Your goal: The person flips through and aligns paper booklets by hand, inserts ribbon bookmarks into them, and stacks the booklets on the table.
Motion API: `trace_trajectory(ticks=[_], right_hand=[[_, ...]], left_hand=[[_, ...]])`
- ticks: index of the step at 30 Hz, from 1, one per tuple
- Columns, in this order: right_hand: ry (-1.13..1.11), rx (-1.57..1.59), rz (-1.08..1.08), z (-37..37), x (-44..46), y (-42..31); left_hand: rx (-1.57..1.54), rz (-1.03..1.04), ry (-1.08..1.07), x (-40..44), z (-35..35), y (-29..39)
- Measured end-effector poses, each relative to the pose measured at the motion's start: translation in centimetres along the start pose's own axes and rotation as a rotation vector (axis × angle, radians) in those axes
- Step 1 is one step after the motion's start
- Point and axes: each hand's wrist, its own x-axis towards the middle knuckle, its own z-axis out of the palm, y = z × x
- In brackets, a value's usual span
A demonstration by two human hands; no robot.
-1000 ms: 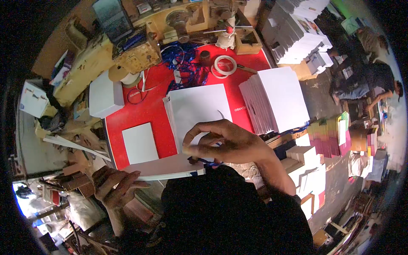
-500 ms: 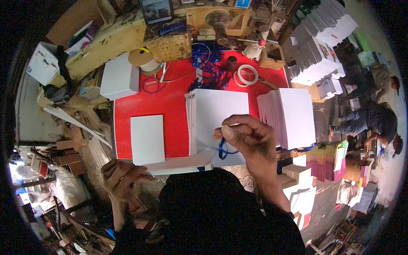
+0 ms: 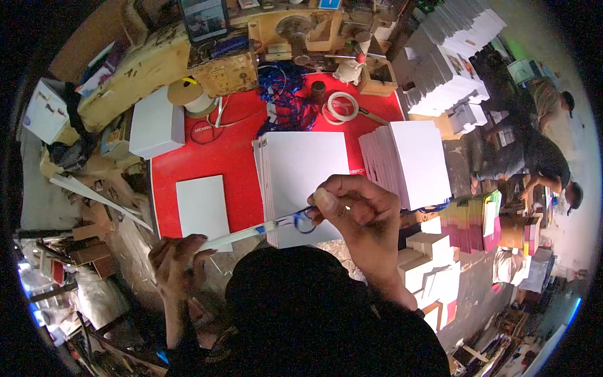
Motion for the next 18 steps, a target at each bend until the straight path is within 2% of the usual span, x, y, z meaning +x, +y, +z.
trace_trajectory(ticks=[2,3,6,7,8,10,12,14,18], right_hand=[[-0.020,0.003,-0.026,-0.2,-0.4,0.3],[-0.017,0.008,-0.025,-0.3,-0.4,0.5],[-0.040,0.042,-0.036,-0.1,-0.7,0.8],[-0.002,-0.008,0.006,0.3,-0.8,0.5],[0.029,-0.059,0.049,0.6,-0.9,0.3],[-0.022,-0.090,0.075,0.7,-0.7,0.0],[-0.061,-0.130,0.099,0.6,-0.7,-0.4],[-0.107,-0.317,0.239,0.6,-0.6,-0.7],[-0.122,-0.450,0.210,1.0,-0.3,1.3]], left_hand=[[0.041,0.052,-0.149,0.7,0.0,1.2],[-0.080,0.104,-0.062,0.4,1.2,1.0],[-0.115,0.095,-0.106,0.4,2.0,1.4],[0.032,0.173,-0.094,1.0,1.5,2.0],[0.041,0.168,-0.098,1.3,1.8,2.3],[-0.216,0.132,-0.039,1.9,2.6,2.6],[-0.205,0.131,-0.058,2.1,2.7,2.7],[-0.179,0.170,-0.045,2.3,2.8,2.6],[-0.144,0.241,-0.086,3.6,1.8,2.9]])
